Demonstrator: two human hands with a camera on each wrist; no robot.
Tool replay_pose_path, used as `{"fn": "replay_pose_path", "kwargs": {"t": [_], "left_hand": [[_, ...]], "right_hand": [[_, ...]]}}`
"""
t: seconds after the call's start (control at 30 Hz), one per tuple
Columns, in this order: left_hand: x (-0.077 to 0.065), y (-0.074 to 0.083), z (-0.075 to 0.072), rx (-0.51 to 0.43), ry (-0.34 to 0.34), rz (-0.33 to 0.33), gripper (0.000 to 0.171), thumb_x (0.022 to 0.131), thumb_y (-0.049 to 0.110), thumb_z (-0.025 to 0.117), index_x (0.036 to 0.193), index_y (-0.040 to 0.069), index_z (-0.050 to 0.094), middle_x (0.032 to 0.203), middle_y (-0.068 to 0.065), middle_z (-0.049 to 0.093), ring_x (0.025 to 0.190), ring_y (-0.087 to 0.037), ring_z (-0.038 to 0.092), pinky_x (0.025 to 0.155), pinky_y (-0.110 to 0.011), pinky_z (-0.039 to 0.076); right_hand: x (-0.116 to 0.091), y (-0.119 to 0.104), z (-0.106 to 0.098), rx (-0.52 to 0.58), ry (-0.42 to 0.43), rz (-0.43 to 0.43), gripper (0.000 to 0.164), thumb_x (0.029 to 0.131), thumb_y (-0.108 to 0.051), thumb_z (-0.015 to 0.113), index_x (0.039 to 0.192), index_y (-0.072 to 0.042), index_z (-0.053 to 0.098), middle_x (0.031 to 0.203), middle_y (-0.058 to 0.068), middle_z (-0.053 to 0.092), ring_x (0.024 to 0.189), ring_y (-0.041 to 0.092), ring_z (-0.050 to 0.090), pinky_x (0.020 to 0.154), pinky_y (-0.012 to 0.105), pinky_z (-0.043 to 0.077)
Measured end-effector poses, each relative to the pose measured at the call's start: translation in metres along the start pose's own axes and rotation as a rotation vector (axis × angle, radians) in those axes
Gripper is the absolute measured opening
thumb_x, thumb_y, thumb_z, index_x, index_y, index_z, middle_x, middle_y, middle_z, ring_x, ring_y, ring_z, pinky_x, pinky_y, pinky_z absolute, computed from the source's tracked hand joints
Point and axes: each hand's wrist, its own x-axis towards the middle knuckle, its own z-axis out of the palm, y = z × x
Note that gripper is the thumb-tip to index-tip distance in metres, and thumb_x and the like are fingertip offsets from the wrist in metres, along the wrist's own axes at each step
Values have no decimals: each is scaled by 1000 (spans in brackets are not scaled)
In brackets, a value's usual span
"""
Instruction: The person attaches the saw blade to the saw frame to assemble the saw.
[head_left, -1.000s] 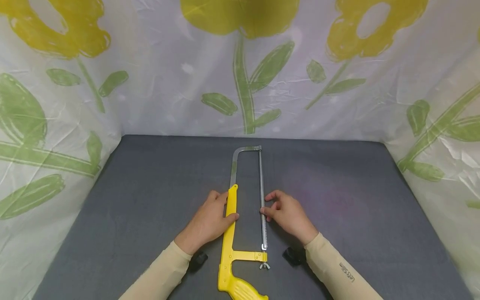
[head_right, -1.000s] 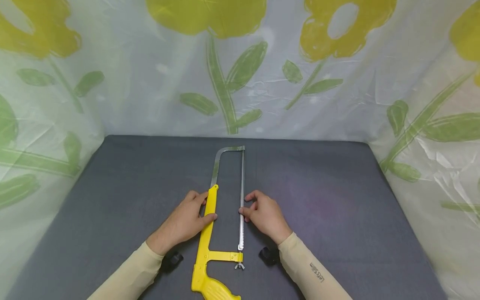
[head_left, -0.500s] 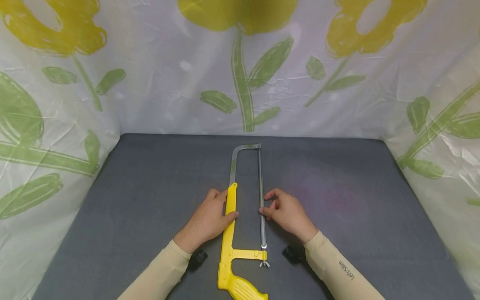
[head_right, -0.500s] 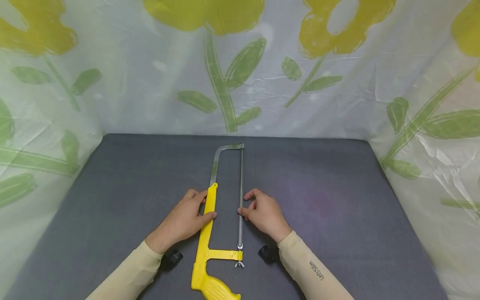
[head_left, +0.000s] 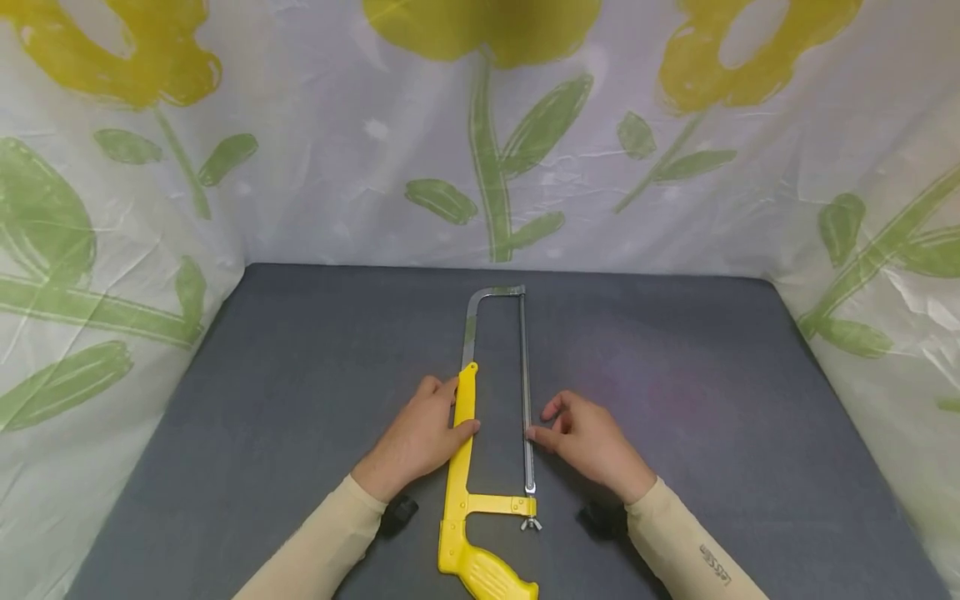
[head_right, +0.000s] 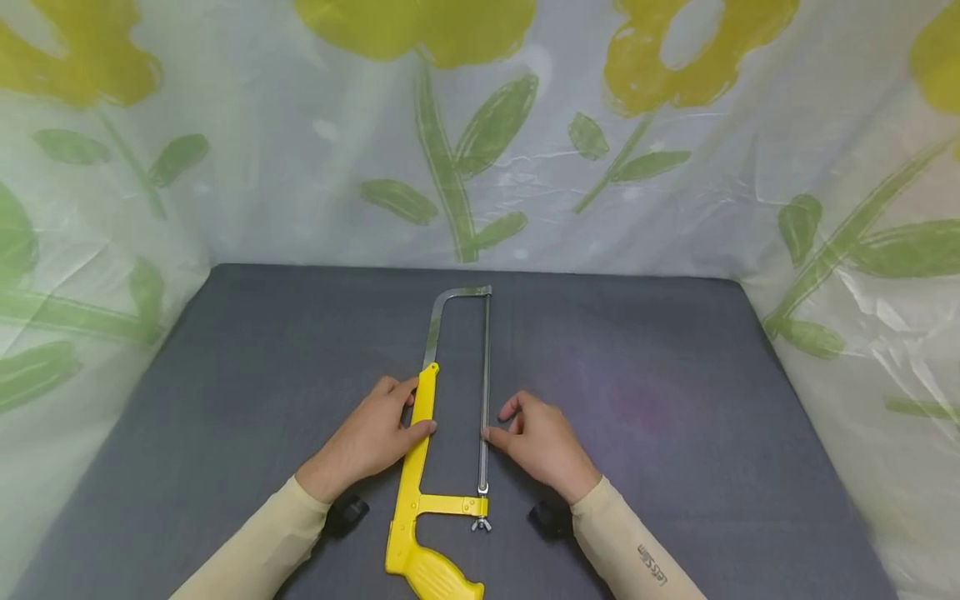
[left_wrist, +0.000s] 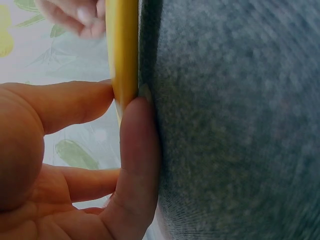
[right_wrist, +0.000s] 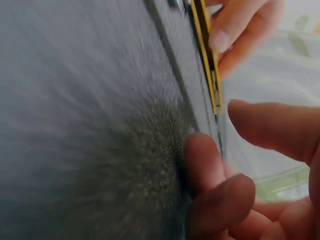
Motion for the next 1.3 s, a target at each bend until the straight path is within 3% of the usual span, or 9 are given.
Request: {"fn": "replay_pose_path", "kwargs": {"t": [0.13, 0.23, 0.33, 0.6, 0.7, 0.9, 1.0, 1.13, 1.3], "left_hand": [[1, 0, 1, 0, -10, 16, 80, 98, 30, 81, 161, -4, 45, 126, -18, 57, 85, -17, 60, 75, -31, 56], [2, -1, 1, 8, -12, 26, 81, 98, 31, 81, 162, -4, 44, 126, -18, 57, 85, -18, 60, 75, -31, 56], [2, -1, 0, 12, -16, 21, 82, 98, 31, 81, 162, -4, 44, 126, -18, 57, 85, -19, 60, 75, -31, 56], [1, -1, 1, 26, -15, 18, 81, 99, 31, 80, 162, -3, 44, 127, -20, 57, 86, -19, 60, 77, -32, 57], [1, 1, 1, 31, -16, 27, 80, 100, 32, 79, 163, -3, 43, 128, -20, 58, 86, -20, 60, 78, -34, 57], [2, 1, 2, 29, -19, 21, 80, 100, 32, 78, 163, -3, 42, 127, -21, 58, 85, -20, 59, 77, -33, 56], [2, 0, 2, 34, -20, 25, 80, 101, 31, 78, 164, -3, 41, 126, -21, 58, 86, -20, 58, 77, -33, 56], [2, 1, 2, 46, -26, 32, 81, 101, 32, 77, 164, -4, 40, 126, -21, 58, 86, -20, 57, 76, -32, 54], [2, 1, 1, 65, -34, 41, 83, 102, 33, 76, 164, -5, 38, 125, -21, 59, 86, -21, 55, 73, -30, 52]], "right_hand": [[-31, 4, -1, 17, -121, -57, 23, 92, -34, 86, 85, -20, 69, 65, -9, 61, 58, 7, 52, 56, 25, 39], [-50, 6, 1, 113, -253, -87, 20, 90, -29, 88, 84, -19, 72, 68, -9, 64, 59, 5, 54, 56, 23, 41], [-58, 7, 4, 174, -324, -100, 18, 88, -25, 90, 85, -18, 73, 69, -7, 66, 59, 4, 53, 55, 22, 41], [-60, 8, 9, 121, -303, -119, 18, 84, -18, 90, 79, -22, 74, 64, -11, 63, 56, 1, 47, 54, 20, 37], [-63, 6, 8, 106, -319, -98, 20, 85, -28, 91, 74, -23, 76, 61, -11, 65, 54, 2, 49, 51, 21, 37], [-65, 2, 12, 60, -300, -30, 41, 84, -57, 88, 65, -23, 74, 56, -9, 67, 48, 7, 48, 46, 24, 31], [-63, 2, 14, 73, -297, -26, 38, 86, -51, 88, 66, -22, 73, 55, -8, 66, 47, 8, 50, 46, 25, 36], [-62, 6, 11, 169, -372, -46, 25, 92, -32, 84, 73, -17, 76, 59, -3, 69, 47, 8, 52, 47, 26, 45], [-61, 12, 7, 245, -434, -65, 11, 94, -13, 80, 83, -12, 78, 64, 1, 69, 47, 9, 50, 46, 25, 45]]}}
